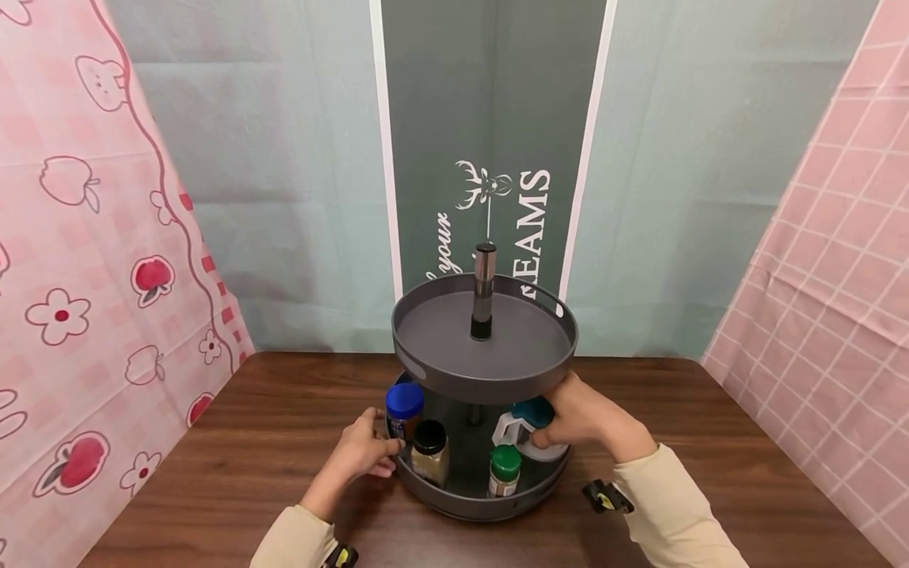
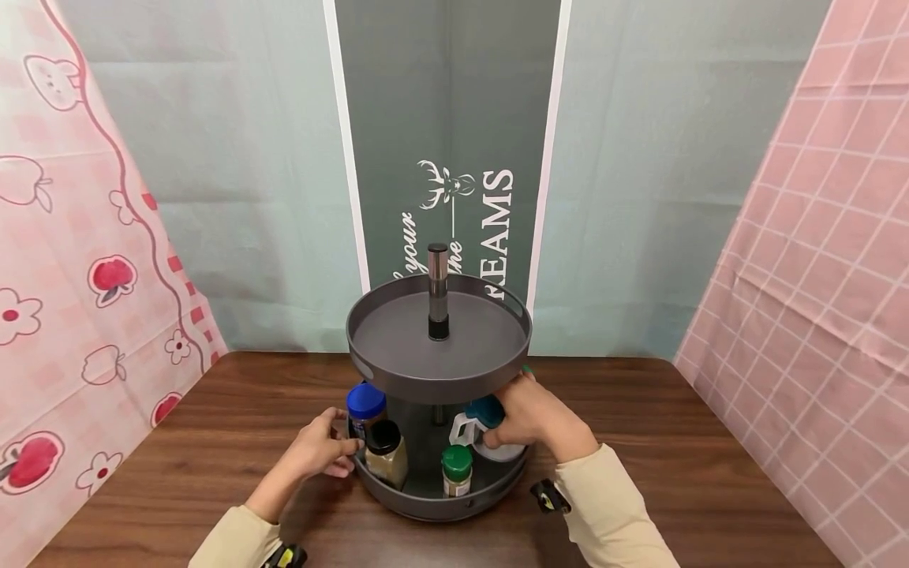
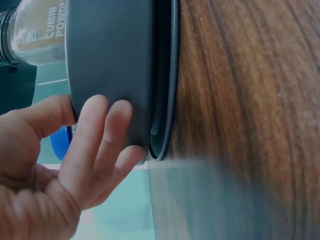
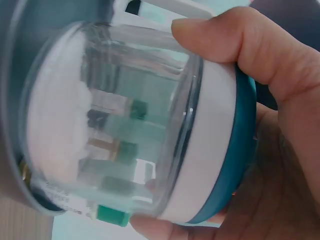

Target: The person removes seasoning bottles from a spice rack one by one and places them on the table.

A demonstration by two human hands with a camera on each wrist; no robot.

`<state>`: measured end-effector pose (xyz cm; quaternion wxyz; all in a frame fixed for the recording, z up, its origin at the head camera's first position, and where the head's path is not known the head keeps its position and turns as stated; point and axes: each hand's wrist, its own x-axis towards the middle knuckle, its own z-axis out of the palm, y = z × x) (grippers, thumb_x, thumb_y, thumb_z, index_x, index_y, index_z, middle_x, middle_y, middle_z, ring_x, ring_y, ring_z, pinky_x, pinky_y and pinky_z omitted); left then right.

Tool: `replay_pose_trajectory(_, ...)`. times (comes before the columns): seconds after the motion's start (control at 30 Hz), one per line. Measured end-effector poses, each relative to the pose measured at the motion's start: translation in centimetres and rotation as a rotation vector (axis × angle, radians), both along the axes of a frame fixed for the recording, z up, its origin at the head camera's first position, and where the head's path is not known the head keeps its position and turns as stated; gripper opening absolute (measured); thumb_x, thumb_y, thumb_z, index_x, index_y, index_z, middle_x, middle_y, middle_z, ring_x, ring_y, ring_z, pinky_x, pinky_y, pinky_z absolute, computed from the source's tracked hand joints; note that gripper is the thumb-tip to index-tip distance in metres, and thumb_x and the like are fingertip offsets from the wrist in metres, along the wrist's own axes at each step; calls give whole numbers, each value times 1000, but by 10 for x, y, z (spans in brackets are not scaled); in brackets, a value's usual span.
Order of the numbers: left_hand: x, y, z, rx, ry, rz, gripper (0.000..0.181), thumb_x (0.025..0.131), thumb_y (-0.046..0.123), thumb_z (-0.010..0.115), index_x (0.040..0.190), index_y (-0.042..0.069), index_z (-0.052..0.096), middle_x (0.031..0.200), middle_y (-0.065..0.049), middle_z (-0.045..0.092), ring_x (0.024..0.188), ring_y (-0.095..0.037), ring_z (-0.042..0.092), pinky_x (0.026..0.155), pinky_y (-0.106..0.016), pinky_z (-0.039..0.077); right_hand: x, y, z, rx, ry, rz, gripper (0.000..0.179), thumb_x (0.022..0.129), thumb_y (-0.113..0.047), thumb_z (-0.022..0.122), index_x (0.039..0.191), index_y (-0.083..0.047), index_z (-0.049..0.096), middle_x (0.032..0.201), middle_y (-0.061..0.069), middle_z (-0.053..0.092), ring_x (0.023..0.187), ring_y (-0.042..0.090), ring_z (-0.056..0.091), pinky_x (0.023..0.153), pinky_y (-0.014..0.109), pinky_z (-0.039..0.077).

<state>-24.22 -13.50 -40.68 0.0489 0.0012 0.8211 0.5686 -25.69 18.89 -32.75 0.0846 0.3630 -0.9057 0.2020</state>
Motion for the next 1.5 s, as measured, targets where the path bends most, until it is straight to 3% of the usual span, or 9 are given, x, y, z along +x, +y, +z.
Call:
replay_pose_trajectory(0.47,-3,1,-1,-6,15,5,61,74,-4,67,127,-10,36,69,-16,54,51,-25,62,47,-35,51,1,4,5,14,-3,-2,65,59,-17,79,118,-5,54,104,7,55,86,20,53,73,37,48)
replay_pose_trajectory(0.8,-4,2,-2,16,25,24,62,68,-11,60,125,-12,35,69,-18,52,48,-24,61,46,-34,51,12,9,17,95,-120,-205,48,59,-22,80,101,-6,64,96,13,47,85,30,46,69,42,44)
replay_pose_trajectory(0.97,-5,3,-2,24,20,20,61,68,-11,60,123,-12,35,70,-18,51,49,-24,61,47,-34,51,18,12,19,151,-124,-234,51,61,-22,78,107,-7,65,98,14,47,86,31,45,68,43,43)
replay_pose_trajectory(1.17,-6,4,-1,33,18,19,60,68,-12,59,122,-12,35,70,-19,52,49,-25,61,47,-35,51,22,18,25,133,-102,-240,61,60,-23,79,116,-6,60,96,14,46,84,30,44,64,41,42)
replay_pose_trajectory(1.33,-4,4,-1,23,11,17,59,70,-11,62,123,-12,35,69,-19,52,49,-24,61,47,-35,51,24,24,29,130,-147,-279,76,60,-24,81,128,-6,52,92,12,43,81,28,44,62,38,42)
replay_pose_trajectory(1.5,-4,3,-2,5,14,2,57,75,-7,66,123,-12,36,68,-17,52,50,-24,61,47,-34,51,25,34,28,138,-161,-295,71,62,-27,81,124,-7,54,93,14,44,81,29,44,61,39,42)
